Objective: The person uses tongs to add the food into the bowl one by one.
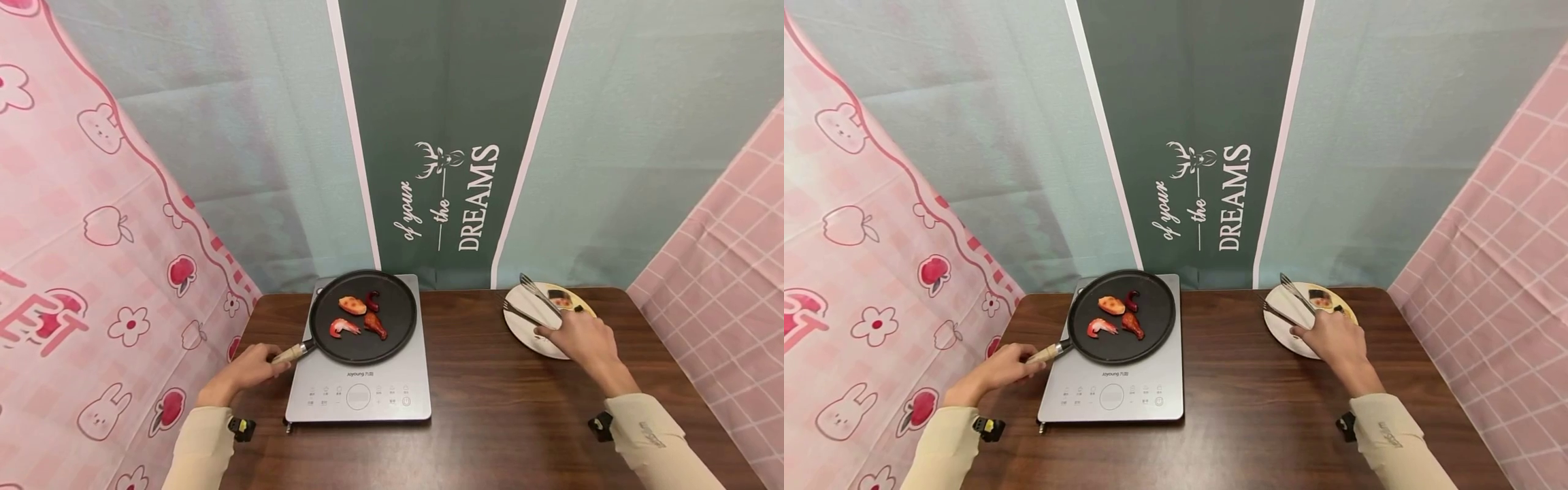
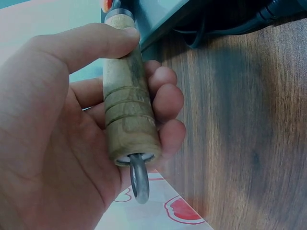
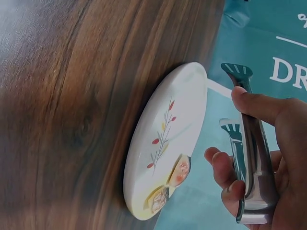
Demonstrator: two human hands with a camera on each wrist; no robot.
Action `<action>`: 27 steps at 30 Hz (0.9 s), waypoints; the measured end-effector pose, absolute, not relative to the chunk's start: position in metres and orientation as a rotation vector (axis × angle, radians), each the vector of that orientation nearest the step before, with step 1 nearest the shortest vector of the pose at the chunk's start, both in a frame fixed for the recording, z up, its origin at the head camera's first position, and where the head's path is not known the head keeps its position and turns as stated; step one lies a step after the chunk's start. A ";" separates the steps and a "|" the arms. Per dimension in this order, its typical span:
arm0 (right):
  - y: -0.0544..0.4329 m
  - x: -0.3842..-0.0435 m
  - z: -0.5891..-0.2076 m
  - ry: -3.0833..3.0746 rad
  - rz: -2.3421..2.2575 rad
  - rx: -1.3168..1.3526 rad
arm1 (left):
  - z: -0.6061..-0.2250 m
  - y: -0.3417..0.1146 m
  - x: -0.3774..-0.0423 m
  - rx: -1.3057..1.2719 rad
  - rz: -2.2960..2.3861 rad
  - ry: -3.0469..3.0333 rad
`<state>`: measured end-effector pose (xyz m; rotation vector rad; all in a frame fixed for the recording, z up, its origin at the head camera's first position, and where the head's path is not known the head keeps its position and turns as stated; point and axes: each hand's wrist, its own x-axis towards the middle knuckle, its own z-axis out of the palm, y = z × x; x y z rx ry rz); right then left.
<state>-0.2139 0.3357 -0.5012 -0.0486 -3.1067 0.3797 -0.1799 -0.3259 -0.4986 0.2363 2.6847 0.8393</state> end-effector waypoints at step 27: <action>0.381 -0.199 -0.502 -3.116 0.371 -0.088 | -0.498 -0.326 -0.179 0.241 0.863 2.683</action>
